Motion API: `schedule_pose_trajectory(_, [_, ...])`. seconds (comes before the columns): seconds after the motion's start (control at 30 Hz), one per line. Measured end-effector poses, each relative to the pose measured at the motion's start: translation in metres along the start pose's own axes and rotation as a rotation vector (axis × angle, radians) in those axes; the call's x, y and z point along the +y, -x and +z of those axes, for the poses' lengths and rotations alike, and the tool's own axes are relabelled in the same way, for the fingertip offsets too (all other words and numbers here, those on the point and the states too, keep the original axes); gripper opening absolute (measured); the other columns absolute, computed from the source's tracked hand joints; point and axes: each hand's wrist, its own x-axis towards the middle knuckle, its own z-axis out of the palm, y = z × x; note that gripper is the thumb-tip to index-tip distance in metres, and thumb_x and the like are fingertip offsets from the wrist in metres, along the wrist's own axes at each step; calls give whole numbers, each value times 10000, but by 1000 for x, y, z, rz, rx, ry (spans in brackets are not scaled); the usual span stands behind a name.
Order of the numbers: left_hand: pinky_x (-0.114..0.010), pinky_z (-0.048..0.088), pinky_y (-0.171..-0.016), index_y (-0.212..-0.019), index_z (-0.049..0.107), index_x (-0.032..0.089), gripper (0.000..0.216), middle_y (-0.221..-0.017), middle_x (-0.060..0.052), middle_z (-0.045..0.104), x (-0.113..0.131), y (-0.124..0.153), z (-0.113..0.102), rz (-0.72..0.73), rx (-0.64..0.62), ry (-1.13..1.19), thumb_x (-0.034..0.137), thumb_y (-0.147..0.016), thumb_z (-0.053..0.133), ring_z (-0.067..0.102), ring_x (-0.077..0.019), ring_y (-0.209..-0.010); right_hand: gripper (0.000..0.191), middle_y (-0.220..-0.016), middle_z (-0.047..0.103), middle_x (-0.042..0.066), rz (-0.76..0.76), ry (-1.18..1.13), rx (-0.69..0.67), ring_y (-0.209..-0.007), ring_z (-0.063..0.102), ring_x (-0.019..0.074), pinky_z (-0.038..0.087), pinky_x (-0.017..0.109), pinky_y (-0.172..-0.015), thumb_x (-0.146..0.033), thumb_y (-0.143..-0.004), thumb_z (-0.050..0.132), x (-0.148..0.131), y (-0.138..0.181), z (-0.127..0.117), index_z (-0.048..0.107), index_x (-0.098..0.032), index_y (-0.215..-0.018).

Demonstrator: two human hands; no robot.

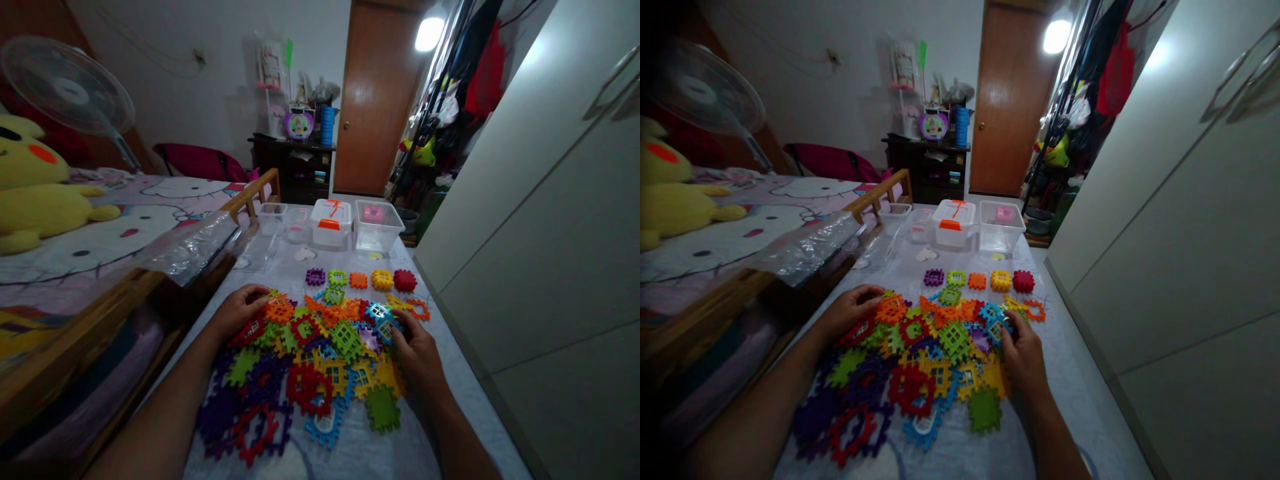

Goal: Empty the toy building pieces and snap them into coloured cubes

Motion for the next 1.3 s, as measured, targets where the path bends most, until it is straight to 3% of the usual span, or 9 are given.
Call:
schedule_pose_trajectory(0.23, [-356,489,-850,-973,676,175,482,-980,-62,706,-4,0,0,4,-18,-9,558,-681,650,643,-251,-887,372,-1035,685,108,-39,34,-2,-897,642,247,510,377,-781,-400,-843,526,1,0,-1,609,-168,-1122])
schedule_pose_trajectory(0.47, [-344,488,-840,-967,668,184,474,-955,-52,702,-1,1,1,21,-13,-24,576,-703,625,639,-252,-908,409,-1118,618,134,-239,296,36,-1064,550,292,428,471,-937,-396,-777,602,12,-3,-2,598,-170,-1118])
schedule_pose_trajectory(0.63, [-348,487,-830,-969,660,180,475,-952,-55,699,-2,1,0,18,-23,-41,576,-713,615,642,-253,-890,505,-1118,613,129,-291,399,12,-1077,530,309,417,491,-951,-370,-690,676,21,-3,3,576,-177,-1146])
schedule_pose_trajectory(0.9, [-356,501,-838,-954,684,187,467,-967,-63,716,1,1,0,18,-23,-33,570,-692,625,652,-265,-907,435,-1095,632,131,-337,454,52,-1033,560,289,435,464,-917,-394,-747,630,5,-13,-7,591,-168,-1115])
schedule_pose_trajectory(1.1, [-353,501,-840,-931,694,192,465,-947,-59,723,4,1,-1,38,-19,-31,581,-684,629,662,-261,-891,422,-1063,653,134,-335,640,-90,-1000,590,281,444,415,-883,-382,-754,638,-16,-49,-5,620,-141,-1100])
schedule_pose_trajectory(1.3, [-360,491,-866,-943,686,195,467,-985,-60,717,-1,0,-1,30,-18,-10,583,-687,631,654,-266,-925,425,-1058,677,141,-307,766,-125,-977,606,291,439,396,-858,-410,-751,657,-10,-56,11,644,-149,-1086])
